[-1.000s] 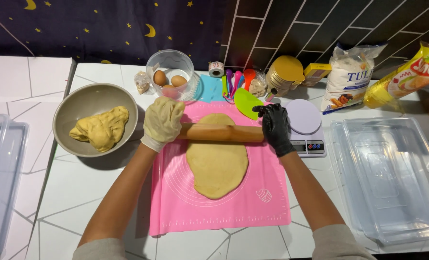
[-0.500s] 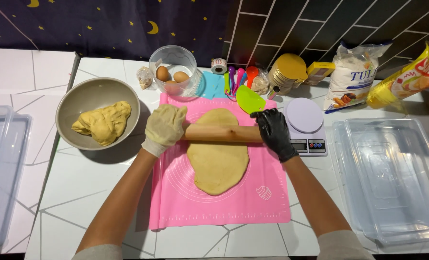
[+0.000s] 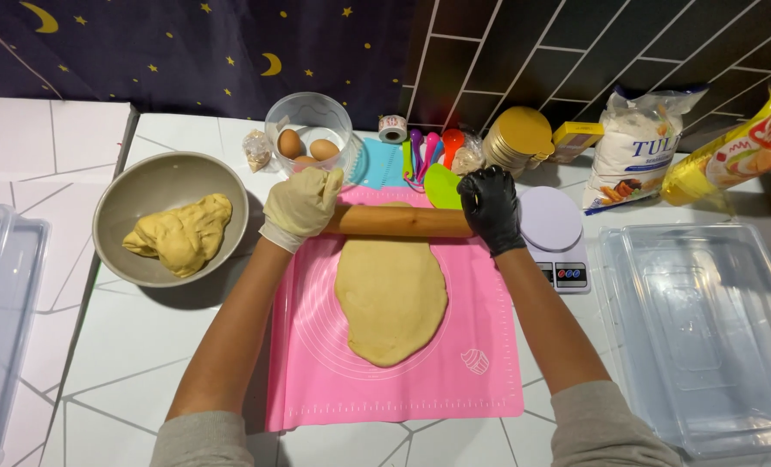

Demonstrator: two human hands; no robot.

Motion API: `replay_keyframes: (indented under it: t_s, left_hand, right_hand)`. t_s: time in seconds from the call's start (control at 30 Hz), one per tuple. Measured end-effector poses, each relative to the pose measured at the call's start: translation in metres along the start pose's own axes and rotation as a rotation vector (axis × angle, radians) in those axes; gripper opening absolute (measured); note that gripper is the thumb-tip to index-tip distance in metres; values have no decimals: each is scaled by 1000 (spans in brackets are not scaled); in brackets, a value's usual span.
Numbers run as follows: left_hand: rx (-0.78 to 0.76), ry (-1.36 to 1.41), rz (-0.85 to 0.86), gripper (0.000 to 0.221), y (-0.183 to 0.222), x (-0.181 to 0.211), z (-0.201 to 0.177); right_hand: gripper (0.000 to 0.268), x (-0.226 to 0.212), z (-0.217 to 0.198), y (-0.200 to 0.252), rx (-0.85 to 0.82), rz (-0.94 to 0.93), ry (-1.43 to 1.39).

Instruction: Kneading a small portion of dough by hand and then flattening it with a wooden rolling pin on a silicone mat.

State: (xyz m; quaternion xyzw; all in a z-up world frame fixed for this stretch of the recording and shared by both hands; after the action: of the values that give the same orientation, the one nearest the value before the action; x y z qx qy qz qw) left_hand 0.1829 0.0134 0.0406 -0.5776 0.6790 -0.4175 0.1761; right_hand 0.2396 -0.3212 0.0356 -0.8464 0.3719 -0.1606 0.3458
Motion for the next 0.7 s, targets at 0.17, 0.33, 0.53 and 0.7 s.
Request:
replay_keyframes:
  t_s: [0.17,0.33,0.53,0.7]
  left_hand:
    - [-64,0,-118,53,3,-17,13]
    - [-458,46,-47,61,19,12,1]
    - [-381,31,149,53,32,38,-16]
    - [-466,132,-41,61,14,-16,32]
  right_hand:
    - [31,13,14,-5,62,-18,33]
    - [26,-11,-3,22,-136,166,-211]
    - [22,-37,-34,30,-170,200,-224]
    - [26,-4,5,15,-162,148,-125]
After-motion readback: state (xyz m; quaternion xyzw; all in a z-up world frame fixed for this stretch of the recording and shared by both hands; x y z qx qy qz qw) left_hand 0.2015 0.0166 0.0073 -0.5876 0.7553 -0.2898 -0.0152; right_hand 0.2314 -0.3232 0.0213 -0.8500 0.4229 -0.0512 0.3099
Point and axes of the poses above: each hand's wrist, its own y-axis away from the middle knuckle, its own z-axis out of the palm, x = y × z, the point moved 7 cm from there along -y, towards the middle knuckle, and after that the axes turned 3 degrees about -z, right-handed, at the moved point
